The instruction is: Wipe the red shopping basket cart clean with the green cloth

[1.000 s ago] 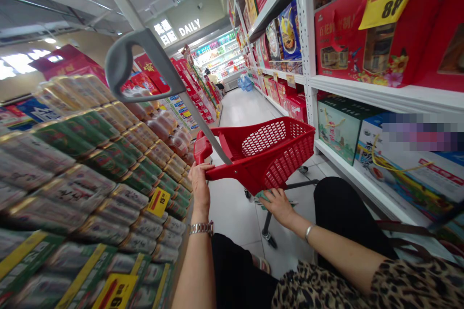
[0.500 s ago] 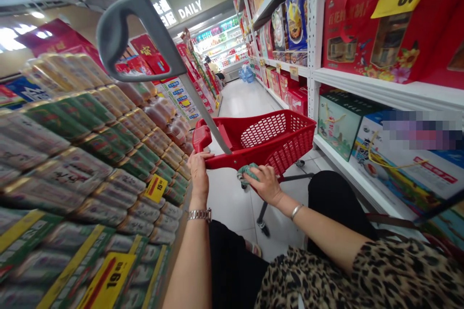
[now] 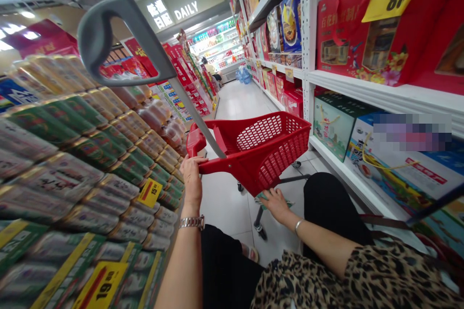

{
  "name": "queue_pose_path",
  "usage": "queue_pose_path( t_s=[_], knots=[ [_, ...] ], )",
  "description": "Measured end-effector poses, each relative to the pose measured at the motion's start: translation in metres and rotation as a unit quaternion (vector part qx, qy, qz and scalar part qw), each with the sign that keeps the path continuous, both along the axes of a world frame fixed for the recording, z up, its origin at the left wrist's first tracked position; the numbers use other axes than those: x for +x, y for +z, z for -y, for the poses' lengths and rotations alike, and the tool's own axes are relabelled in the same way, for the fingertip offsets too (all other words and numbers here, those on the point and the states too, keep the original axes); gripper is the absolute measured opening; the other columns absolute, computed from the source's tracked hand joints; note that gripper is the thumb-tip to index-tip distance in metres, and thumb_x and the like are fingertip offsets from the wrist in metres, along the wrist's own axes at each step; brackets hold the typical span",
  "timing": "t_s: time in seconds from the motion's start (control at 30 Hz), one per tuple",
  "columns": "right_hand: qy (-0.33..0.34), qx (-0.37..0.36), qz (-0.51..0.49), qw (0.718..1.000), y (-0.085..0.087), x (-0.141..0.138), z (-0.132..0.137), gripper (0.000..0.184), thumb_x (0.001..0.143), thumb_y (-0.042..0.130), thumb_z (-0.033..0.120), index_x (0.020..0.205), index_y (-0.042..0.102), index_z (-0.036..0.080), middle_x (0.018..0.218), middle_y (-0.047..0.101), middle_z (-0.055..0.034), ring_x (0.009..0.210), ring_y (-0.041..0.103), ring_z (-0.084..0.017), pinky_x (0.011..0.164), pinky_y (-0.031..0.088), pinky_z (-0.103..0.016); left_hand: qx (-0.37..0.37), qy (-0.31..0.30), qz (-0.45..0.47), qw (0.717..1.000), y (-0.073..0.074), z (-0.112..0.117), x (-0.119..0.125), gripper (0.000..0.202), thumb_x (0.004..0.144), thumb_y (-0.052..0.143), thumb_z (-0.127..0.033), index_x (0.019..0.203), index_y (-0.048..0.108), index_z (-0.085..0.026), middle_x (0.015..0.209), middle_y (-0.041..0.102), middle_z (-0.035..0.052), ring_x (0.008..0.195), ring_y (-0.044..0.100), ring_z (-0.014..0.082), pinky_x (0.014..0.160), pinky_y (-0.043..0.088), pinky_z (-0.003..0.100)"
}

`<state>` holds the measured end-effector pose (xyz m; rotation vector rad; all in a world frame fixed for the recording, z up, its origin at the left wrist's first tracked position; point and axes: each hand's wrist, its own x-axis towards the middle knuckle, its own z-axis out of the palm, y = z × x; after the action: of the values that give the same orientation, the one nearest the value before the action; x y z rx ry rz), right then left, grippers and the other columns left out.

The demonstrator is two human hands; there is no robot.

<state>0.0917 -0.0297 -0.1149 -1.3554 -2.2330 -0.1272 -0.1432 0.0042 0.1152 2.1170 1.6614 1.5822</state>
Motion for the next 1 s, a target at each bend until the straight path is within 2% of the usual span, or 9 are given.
queue_pose_path(
  t_s=[0.1, 0.17, 0.23, 0.33, 0.43, 0.6, 0.73, 0.87, 1.0],
  knots=[
    [0.023, 0.08, -0.068, 0.994, 0.035, -0.001, 0.002, 0.037, 0.086, 0.066, 0.009, 0.116, 0.074, 0.03, 0.115, 0.068, -0.0078, 0.097, 0.051, -0.023, 0.084, 0.034, -0.036, 0.003, 0.004, 0.003, 1.0, 0.0, 0.0, -0.001, 0.052, 0.104, 0.023, -0.045, 0.089, 0.069, -0.026, 0.1, 0.07, 0.0034, 0.118, 0.055, 0.0198, 0.122, 0.024, 0.042],
    [0.029, 0.144, -0.128, 0.981, 0.075, -0.004, 0.003, 0.038, 0.09, 0.061, 0.014, 0.123, 0.072, 0.031, 0.12, 0.066, -0.0079, 0.107, 0.049, -0.024, 0.091, 0.034, -0.039, 0.009, 0.01, 0.011, 1.0, 0.001, -0.002, -0.002, 0.052, 0.103, 0.023, -0.045, 0.088, 0.069, -0.026, 0.1, 0.07, 0.0041, 0.118, 0.055, 0.0204, 0.122, 0.025, 0.042],
    [0.013, 0.168, -0.169, 0.971, 0.12, -0.006, 0.0, 0.039, 0.096, 0.056, 0.021, 0.131, 0.067, 0.033, 0.13, 0.061, -0.0077, 0.117, 0.046, -0.026, 0.097, 0.034, -0.041, 0.009, 0.013, 0.011, 1.0, 0.001, -0.005, -0.002, 0.053, 0.103, 0.024, -0.045, 0.087, 0.07, -0.025, 0.099, 0.07, 0.0046, 0.116, 0.055, 0.0208, 0.12, 0.027, 0.043],
    [-0.034, 0.141, -0.196, 0.97, 0.179, -0.011, -0.013, 0.042, 0.099, 0.05, 0.025, 0.138, 0.061, 0.034, 0.14, 0.055, -0.0068, 0.123, 0.043, -0.027, 0.1, 0.032, -0.042, 0.005, 0.012, 0.018, 1.0, 0.001, -0.009, -0.004, 0.054, 0.102, 0.023, -0.045, 0.084, 0.07, -0.025, 0.096, 0.069, 0.0052, 0.113, 0.056, 0.0214, 0.119, 0.03, 0.044],
    [-0.036, 0.071, -0.163, 0.983, 0.21, -0.016, -0.031, 0.043, 0.098, 0.051, 0.025, 0.14, 0.059, 0.034, 0.143, 0.054, -0.0067, 0.119, 0.045, -0.027, 0.095, 0.035, -0.043, -0.001, 0.017, 0.042, 0.999, 0.0, -0.013, -0.006, 0.054, 0.101, 0.026, -0.047, 0.082, 0.071, -0.024, 0.097, 0.07, 0.0069, 0.12, 0.054, 0.0235, 0.118, 0.03, 0.045],
    [-0.046, -0.004, -0.074, 0.996, 0.215, -0.001, -0.056, 0.045, 0.098, 0.05, 0.023, 0.142, 0.056, 0.034, 0.147, 0.053, -0.0055, 0.114, 0.048, -0.026, 0.093, 0.037, -0.042, -0.019, 0.019, 0.05, 0.998, 0.003, -0.015, -0.015, 0.055, 0.1, 0.028, -0.05, 0.082, 0.072, -0.023, 0.104, 0.071, 0.008, 0.131, 0.048, 0.0251, 0.12, 0.028, 0.046],
    [-0.098, -0.057, -0.014, 0.994, 0.209, 0.038, -0.074, 0.043, 0.097, 0.054, 0.025, 0.14, 0.056, 0.034, 0.148, 0.052, -0.0058, 0.117, 0.049, -0.028, 0.094, 0.037, -0.043, -0.021, 0.024, 0.069, 0.997, 0.004, -0.02, -0.022, 0.058, 0.099, 0.027, -0.055, 0.08, 0.071, -0.021, 0.099, 0.071, 0.0083, 0.126, 0.051, 0.0257, 0.118, 0.03, 0.046],
    [-0.115, -0.104, 0.037, 0.987, 0.205, 0.081, -0.095, 0.038, 0.096, 0.056, 0.023, 0.132, 0.062, 0.034, 0.143, 0.054, -0.0057, 0.116, 0.049, -0.028, 0.093, 0.037, -0.043, -0.011, 0.028, 0.062, 0.998, 0.003, -0.026, -0.028, 0.059, 0.098, 0.027, -0.057, 0.077, 0.069, -0.021, 0.096, 0.071, 0.0085, 0.12, 0.054, 0.0251, 0.118, 0.032, 0.045],
    [-0.146, -0.164, 0.068, 0.973, 0.208, 0.104, -0.113, 0.032, 0.098, 0.052, 0.023, 0.125, 0.067, 0.03, 0.133, 0.058, -0.008, 0.109, 0.049, -0.026, 0.092, 0.036, -0.041, -0.018, 0.034, 0.043, 0.998, 0.007, -0.03, -0.037, 0.063, 0.097, 0.025, -0.059, 0.076, 0.07, -0.021, 0.095, 0.071, 0.0088, 0.118, 0.055, 0.0252, 0.117, 0.033, 0.044]
  ],
)
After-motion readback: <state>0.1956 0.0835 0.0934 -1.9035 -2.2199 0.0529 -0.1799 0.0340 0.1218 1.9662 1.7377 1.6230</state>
